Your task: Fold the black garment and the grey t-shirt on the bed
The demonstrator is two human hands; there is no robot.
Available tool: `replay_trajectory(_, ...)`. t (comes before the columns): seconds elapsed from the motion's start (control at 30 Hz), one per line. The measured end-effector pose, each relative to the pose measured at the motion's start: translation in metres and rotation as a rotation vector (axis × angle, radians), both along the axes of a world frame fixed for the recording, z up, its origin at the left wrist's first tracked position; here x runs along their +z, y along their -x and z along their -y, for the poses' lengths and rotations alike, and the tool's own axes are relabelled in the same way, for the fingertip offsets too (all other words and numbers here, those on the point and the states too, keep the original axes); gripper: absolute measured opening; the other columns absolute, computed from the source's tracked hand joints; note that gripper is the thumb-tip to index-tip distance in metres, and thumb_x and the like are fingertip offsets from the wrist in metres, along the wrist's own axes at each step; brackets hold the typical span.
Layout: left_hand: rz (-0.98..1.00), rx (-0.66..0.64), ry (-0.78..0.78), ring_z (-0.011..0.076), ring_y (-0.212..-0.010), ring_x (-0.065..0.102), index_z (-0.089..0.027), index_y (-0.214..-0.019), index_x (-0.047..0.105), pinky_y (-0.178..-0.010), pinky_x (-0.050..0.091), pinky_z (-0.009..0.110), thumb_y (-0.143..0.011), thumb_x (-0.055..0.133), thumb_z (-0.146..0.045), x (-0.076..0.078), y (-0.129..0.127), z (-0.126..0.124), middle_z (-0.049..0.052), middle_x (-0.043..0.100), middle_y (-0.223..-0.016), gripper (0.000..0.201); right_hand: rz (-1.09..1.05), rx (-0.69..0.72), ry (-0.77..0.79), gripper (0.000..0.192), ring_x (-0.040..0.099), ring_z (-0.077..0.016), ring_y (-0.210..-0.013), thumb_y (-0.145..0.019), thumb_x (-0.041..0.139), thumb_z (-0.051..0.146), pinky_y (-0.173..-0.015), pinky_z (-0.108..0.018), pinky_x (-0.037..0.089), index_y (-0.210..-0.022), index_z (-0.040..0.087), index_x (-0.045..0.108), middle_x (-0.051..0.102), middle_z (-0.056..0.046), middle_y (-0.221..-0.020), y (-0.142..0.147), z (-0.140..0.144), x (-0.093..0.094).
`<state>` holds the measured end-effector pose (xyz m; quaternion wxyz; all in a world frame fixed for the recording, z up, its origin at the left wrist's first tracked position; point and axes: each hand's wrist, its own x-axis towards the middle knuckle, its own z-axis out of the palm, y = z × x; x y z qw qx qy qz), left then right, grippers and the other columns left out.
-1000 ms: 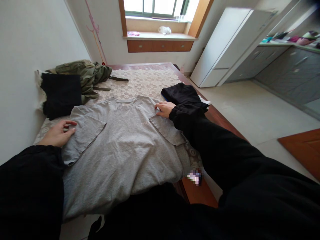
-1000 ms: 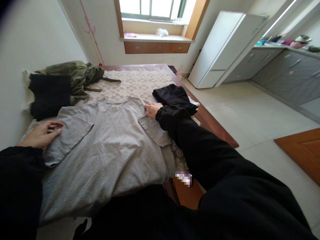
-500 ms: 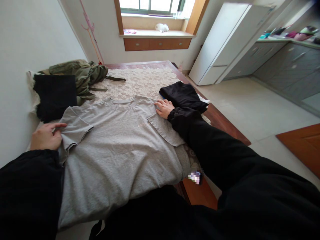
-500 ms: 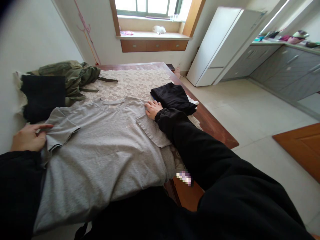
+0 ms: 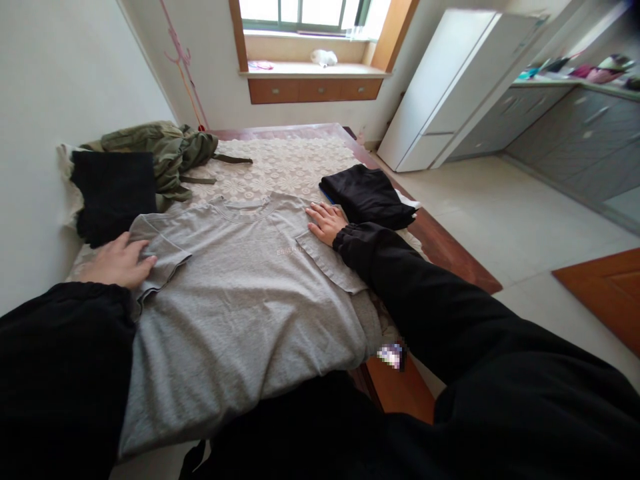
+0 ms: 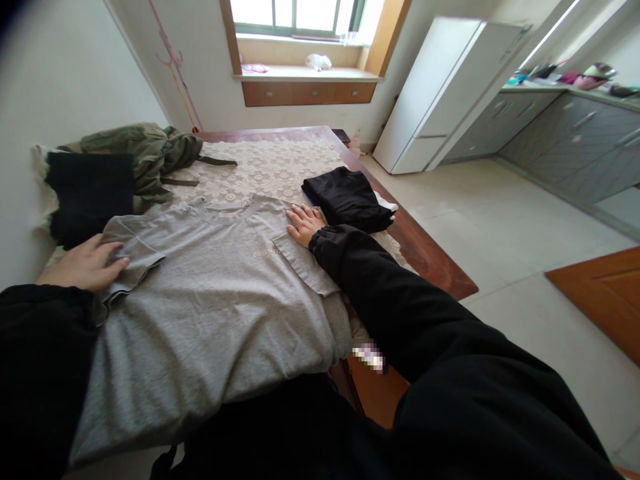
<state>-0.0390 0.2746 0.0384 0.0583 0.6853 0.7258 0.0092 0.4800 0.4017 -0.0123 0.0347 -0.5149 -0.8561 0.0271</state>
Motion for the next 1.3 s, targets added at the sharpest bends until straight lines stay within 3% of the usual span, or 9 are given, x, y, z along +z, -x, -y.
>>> replay_trajectory(0.17, 0.126, 0.101, 0.018, 0.0503, -0.159, 0.016, 0.004, -0.162, 0.034, -0.126, 0.015, 0.07, -0.109, 0.038, -0.054, -0.007, -0.064, -0.002, 0.03, 0.024, -0.172, 0.078, 0.03, 0.02, 0.003, 0.064, 0.021, -0.0338, -0.163, -0.111, 0.033, 0.044, -0.131, -0.052, 0.016, -0.17, 0.018, 0.034, 0.024, -0.01, -0.177, -0.001, -0.003, -0.003)
replay_trajectory(0.27, 0.133, 0.136, -0.04, 0.0517, -0.161, 0.005, -0.003, -0.166, 0.03, -0.125, 0.007, 0.074, -0.109, 0.035, -0.06, -0.011, -0.082, 0.003, 0.025, 0.02, -0.175, 0.081, 0.035, 0.025, 0.01, 0.064, 0.02, -0.0348, -0.163, -0.111, 0.033, 0.044, -0.131, -0.054, 0.016, -0.171, 0.019, 0.032, 0.022, -0.01, -0.178, -0.002, -0.004, -0.004)
replay_trajectory(0.47, 0.109, 0.129, 0.022, 0.0517, -0.161, 0.008, -0.01, -0.168, 0.027, -0.125, 0.011, 0.075, -0.105, 0.037, -0.07, -0.006, -0.074, 0.005, 0.019, 0.019, -0.177, 0.088, 0.048, 0.033, 0.021, 0.065, 0.019, -0.0357, -0.163, -0.112, 0.033, 0.046, -0.131, -0.054, 0.016, -0.171, 0.019, 0.03, 0.02, -0.01, -0.178, -0.002, -0.004, -0.003)
replay_trajectory(0.6, 0.1, 0.114, -0.028, 0.0489, -0.161, 0.013, -0.007, -0.167, 0.028, -0.125, 0.014, 0.073, -0.104, 0.036, -0.072, -0.005, -0.071, 0.005, 0.021, 0.023, -0.176, 0.091, 0.05, 0.026, 0.021, 0.066, 0.018, -0.0351, -0.164, -0.112, 0.033, 0.046, -0.132, -0.053, 0.015, -0.172, 0.018, 0.028, 0.019, -0.01, -0.178, -0.002, -0.004, -0.003)
replay_trajectory(0.83, 0.021, 0.114, -0.02, 0.0472, -0.163, 0.008, -0.007, -0.169, 0.02, -0.127, 0.01, 0.072, -0.103, 0.027, -0.073, -0.016, -0.07, 0.007, 0.019, 0.017, -0.178, 0.094, -0.011, 0.032, 0.0, 0.064, 0.023, -0.0351, -0.163, -0.111, 0.038, 0.046, -0.132, -0.054, 0.019, -0.169, 0.019, 0.037, 0.026, -0.009, -0.176, -0.005, -0.005, -0.006)
replay_trajectory(1.1, -0.05, 0.042, -0.005, 0.0491, -0.163, 0.005, -0.001, -0.168, 0.016, -0.126, 0.009, 0.074, -0.097, 0.041, -0.078, -0.027, -0.057, 0.008, 0.024, 0.013, -0.178, 0.108, -0.094, 0.053, -0.013, 0.062, 0.027, -0.0345, -0.162, -0.108, 0.044, 0.045, -0.132, -0.054, 0.024, -0.164, 0.018, 0.045, 0.035, -0.009, -0.173, -0.01, -0.007, -0.009)
replay_trajectory(1.23, -0.038, 0.02, -0.046, 0.0499, -0.161, 0.013, 0.006, -0.163, 0.028, -0.127, 0.017, 0.069, -0.105, 0.037, -0.058, -0.03, -0.063, 0.011, 0.028, 0.022, -0.174, 0.086, -0.156, 0.083, -0.038, 0.06, 0.029, -0.034, -0.161, -0.107, 0.045, 0.045, -0.132, -0.055, 0.027, -0.159, 0.016, 0.052, 0.041, -0.011, -0.169, -0.014, -0.009, -0.012)
replay_trajectory(1.3, 0.006, 0.043, -0.063, 0.0467, -0.16, 0.022, 0.003, -0.158, 0.04, -0.127, 0.023, 0.064, -0.106, 0.036, -0.044, -0.029, -0.066, 0.011, 0.026, 0.033, -0.171, 0.07, -0.188, 0.098, -0.055, 0.059, 0.032, -0.0343, -0.16, -0.106, 0.045, 0.044, -0.132, -0.055, 0.028, -0.157, 0.015, 0.055, 0.045, -0.012, -0.167, -0.015, -0.01, -0.015)
